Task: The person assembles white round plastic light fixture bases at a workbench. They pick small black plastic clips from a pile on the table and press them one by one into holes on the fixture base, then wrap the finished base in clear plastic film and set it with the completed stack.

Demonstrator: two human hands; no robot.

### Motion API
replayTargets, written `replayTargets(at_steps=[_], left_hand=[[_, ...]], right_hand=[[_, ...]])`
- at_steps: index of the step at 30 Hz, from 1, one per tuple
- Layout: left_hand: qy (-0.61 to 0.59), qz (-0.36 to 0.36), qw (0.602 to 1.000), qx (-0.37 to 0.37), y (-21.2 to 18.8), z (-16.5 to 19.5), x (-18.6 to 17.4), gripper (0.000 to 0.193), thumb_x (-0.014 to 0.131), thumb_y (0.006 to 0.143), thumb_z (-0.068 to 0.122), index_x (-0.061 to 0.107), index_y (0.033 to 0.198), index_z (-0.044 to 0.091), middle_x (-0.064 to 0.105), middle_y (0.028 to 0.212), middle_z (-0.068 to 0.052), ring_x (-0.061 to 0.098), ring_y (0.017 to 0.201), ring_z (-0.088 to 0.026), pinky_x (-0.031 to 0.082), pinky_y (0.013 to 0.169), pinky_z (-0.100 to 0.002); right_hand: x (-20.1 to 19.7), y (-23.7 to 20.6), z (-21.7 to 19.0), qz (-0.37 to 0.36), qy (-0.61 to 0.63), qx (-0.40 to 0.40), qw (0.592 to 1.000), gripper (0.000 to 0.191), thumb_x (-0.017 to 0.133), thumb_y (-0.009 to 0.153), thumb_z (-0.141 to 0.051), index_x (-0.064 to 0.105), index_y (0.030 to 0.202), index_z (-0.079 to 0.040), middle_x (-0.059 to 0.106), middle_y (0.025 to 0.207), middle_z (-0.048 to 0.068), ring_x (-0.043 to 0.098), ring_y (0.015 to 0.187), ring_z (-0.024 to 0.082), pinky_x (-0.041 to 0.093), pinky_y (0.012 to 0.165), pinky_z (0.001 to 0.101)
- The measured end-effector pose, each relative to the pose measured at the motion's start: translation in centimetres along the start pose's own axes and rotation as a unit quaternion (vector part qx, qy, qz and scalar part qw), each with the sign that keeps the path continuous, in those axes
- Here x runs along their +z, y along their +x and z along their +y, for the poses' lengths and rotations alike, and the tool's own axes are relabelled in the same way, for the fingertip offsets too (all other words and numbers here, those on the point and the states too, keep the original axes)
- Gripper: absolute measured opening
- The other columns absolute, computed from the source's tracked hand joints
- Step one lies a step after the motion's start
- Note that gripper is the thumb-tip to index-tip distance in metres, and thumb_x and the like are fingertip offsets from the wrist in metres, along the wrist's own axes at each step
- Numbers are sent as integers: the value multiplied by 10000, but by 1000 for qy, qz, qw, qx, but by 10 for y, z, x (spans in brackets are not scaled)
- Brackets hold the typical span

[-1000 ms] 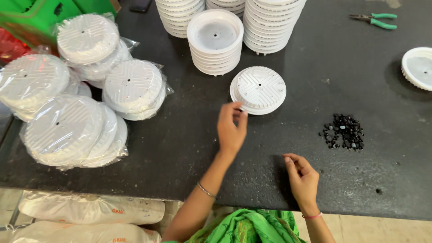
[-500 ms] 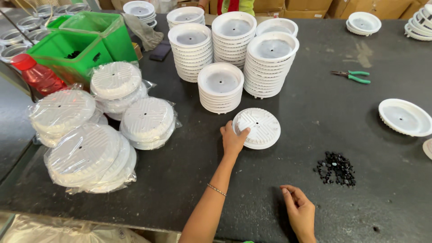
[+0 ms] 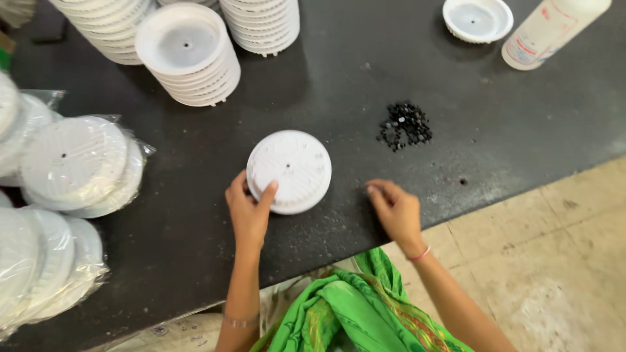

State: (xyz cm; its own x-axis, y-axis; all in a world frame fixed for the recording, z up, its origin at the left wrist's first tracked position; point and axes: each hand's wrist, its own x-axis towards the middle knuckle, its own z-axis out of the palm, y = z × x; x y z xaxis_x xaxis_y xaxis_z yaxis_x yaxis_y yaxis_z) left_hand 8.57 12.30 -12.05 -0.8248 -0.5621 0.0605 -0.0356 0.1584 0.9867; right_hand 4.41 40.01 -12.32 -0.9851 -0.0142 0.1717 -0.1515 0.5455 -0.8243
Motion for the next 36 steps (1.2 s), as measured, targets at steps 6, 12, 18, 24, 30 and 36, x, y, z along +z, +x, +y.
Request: replayTargets(at_steps=[6,12,18,24,30,36], left_hand=[[10,22,999,-47,-69,-5,-15,725,809,850,240,458,1442,14,429,1342,-157,583,1000,-198,544,781,-340],[-13,34,999,-16,-81,-6,-22,749,769,899,253,378,1491,11,392,1379,-166,588,901,-156,523,726,-280],[42,71,997,5,-71,-2,-40,709,741,929,267,401,1508,41,364,1477,-156,558,864,-146,499,682,-269],[81,118,985,93,-60,-12,-58,642,733,976,199,427,1515,35,371,1506,-156,499,888,-144,468,763,-274],[86,134,978,135,-59,-26,-65,528,697,1015,152,475,1477,24,392,1513,-155,507,922,-141,472,843,-292],[64,133,982,122,-55,-25,-69,469,682,1014,139,506,1433,21,413,1491,-162,510,871,-132,472,807,-285]], right_hand=[[-31,49,18,96,-190,-66,975,148,725,967,-223,790,1088,-170,638,651,120,603,540,258,468,542,383],[-22,71,14,74,-264,-163,948,138,717,962,-241,792,1067,-191,712,776,106,686,694,319,519,609,424],[-17,70,10,11,-247,-92,965,151,733,942,-285,802,1045,-200,706,740,104,687,665,307,520,599,417],[-11,69,10,27,-253,-86,963,197,744,940,-314,800,1096,-207,711,745,105,689,655,302,524,601,412],[2,69,8,29,-287,-161,944,160,737,962,-305,804,1072,-210,742,841,110,694,721,336,532,618,440],[1,65,2,-14,-317,-76,945,181,750,913,-320,787,1028,-186,732,757,117,702,701,332,541,629,450]])
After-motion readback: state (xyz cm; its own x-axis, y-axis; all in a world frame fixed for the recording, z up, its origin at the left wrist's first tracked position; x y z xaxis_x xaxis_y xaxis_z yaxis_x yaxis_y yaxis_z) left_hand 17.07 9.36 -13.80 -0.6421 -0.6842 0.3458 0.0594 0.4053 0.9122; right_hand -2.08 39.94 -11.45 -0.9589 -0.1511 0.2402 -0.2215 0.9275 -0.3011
